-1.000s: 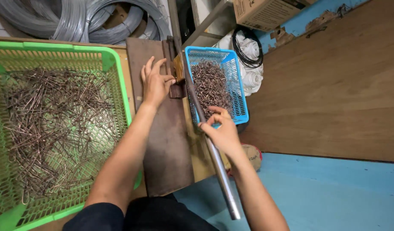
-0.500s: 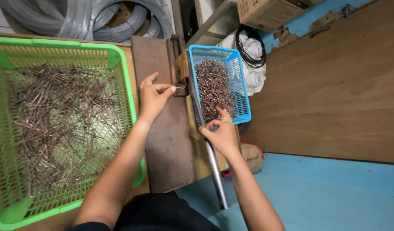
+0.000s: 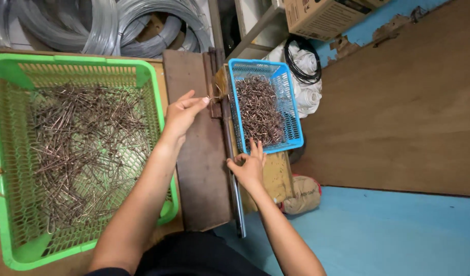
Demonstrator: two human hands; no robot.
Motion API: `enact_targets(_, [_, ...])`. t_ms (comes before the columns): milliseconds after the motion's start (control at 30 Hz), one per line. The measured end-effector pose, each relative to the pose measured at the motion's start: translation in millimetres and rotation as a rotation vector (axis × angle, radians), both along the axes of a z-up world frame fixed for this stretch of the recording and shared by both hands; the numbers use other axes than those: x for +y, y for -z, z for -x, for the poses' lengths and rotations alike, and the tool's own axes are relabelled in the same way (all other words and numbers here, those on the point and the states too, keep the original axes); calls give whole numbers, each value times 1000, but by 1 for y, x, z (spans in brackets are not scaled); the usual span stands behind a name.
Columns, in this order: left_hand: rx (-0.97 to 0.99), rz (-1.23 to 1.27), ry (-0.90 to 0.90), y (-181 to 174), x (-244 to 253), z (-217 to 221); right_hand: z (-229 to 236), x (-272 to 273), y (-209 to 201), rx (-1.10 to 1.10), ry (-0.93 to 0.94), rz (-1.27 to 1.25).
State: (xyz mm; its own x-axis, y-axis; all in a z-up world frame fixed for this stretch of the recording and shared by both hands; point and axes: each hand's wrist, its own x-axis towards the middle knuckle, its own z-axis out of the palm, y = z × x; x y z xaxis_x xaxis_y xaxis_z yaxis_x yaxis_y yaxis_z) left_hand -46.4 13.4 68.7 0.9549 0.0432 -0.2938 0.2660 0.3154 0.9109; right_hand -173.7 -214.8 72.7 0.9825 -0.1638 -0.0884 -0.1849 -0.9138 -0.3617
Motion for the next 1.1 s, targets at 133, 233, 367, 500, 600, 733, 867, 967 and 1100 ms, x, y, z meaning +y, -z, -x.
enact_targets(133, [-62, -133, -7, -26, -3, 16, -7, -1, -8, 37, -8, -7])
enact_targets(233, [-302, -408, -13, -46, -11, 31, -15, 13, -42, -14, 72, -97])
enact_targets(367, [-495, -495, 92, -48, -33, 37, -32, 26, -78, -561, -16, -102])
enact_targets(500, [-628, -577, 117, -28, -48, 33, -45, 10, -70, -697, -9, -40])
enact_targets(600, [-701, -738, 149, -32, -52, 34, -46, 0, -66, -674, -44, -32])
enact_targets(733, [-887, -908, 196, -38, -69, 23, -58, -33, -45, -608, 6, -63])
enact_targets(867, [-1023, -1056, 188, -51, -98, -8, -88, -68, -42, -606, 17, -24])
enact_targets(967, [-1050, -1092, 156, -54, -126, -48, -129, -96, -40, -633, 56, -8])
enact_targets(1100, [-963, -1013, 88, -81, -155, -89, -176, -134, -47, -458, 237, -10])
